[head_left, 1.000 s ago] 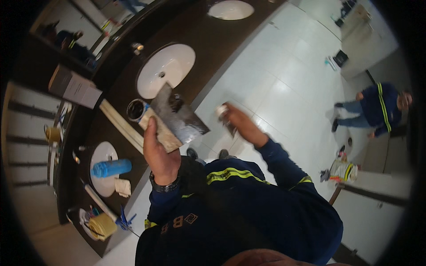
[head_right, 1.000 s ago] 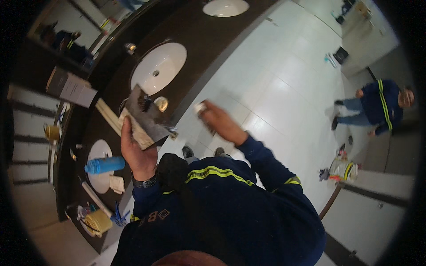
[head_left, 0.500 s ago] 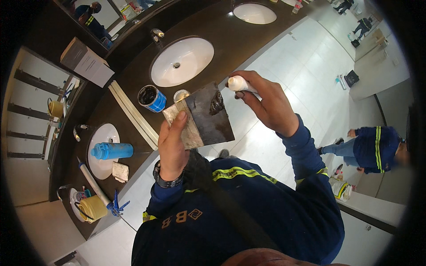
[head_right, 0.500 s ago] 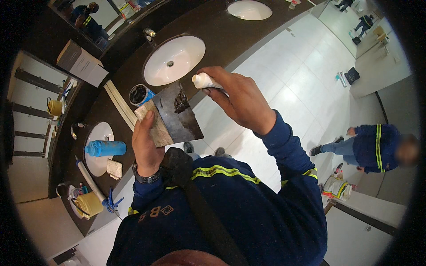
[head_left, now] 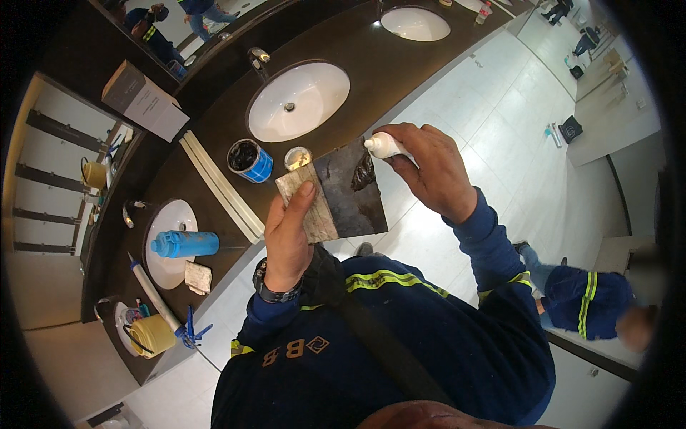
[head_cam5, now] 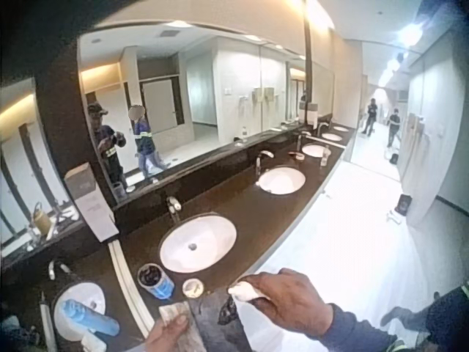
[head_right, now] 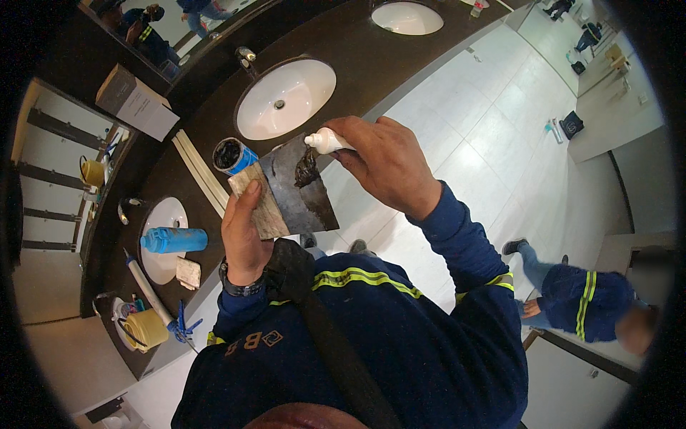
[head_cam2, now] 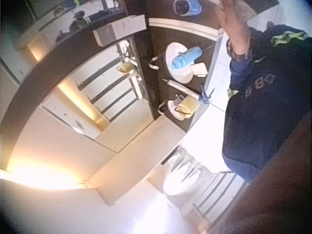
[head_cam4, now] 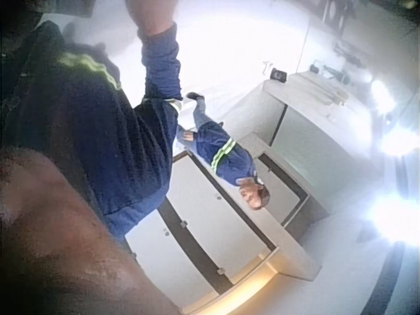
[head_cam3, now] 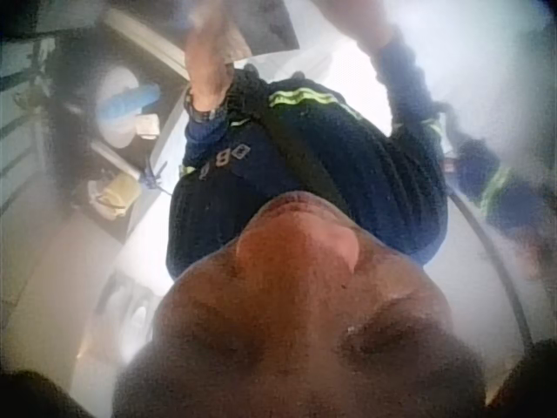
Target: The person scoops dark adhesive from a can with a putty knife and spreads it onto a small rectangular tile. They then squeeze a white sealant from a tube onto the same tile and continue spreading the materials with the putty knife.
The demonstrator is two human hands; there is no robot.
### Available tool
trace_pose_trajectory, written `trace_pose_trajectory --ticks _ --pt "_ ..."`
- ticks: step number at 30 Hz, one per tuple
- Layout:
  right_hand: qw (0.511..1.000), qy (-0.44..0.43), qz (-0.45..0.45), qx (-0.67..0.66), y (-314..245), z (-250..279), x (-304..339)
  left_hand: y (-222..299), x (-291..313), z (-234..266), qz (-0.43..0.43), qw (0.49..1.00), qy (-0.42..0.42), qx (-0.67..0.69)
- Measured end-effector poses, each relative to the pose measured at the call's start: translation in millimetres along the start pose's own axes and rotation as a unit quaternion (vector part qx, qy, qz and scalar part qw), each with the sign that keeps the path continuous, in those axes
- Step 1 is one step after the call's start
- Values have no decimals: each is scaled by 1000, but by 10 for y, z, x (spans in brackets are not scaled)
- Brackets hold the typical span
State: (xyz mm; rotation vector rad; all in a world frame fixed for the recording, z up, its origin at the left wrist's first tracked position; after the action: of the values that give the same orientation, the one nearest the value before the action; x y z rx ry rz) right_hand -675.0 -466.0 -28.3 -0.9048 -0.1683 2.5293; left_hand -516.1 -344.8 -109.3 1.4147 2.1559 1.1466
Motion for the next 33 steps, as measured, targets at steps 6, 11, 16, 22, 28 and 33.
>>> trace_pose_trajectory --ticks 6,11,16,22,28,33 --pt "998 -1 42 40 -18 73 -22 -6 -11 -12 7 1000 -10 -5" --pt "995 -19 64 79 -40 110 -33 2 8 -34 -2 1000 -27 -14" --pt "990 -6 91 103 -68 136 -47 7 15 -14 -16 999 -37 -30" --pt "989 -7 99 113 -102 139 -70 30 41 -31 -21 999 -36 -32" --pt "992 -24 83 94 -95 113 -69 46 46 -19 -18 998 -36 -55" --pt "992 -19 85 94 -93 100 -72 38 38 -15 -16 998 -41 -55"
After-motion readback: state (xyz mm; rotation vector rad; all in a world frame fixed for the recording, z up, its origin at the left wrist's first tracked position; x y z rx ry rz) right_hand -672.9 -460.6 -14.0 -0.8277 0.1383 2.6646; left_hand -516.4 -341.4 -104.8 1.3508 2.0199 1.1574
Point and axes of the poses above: each hand's wrist, its own x-axis away from the middle knuckle, its own z-axis out of the back of the hand, y = z × x, the point moved 8 cm from there along -x, towards the middle knuckle, and after that the axes turned 9 degrees about x, right-handed, at the moved point
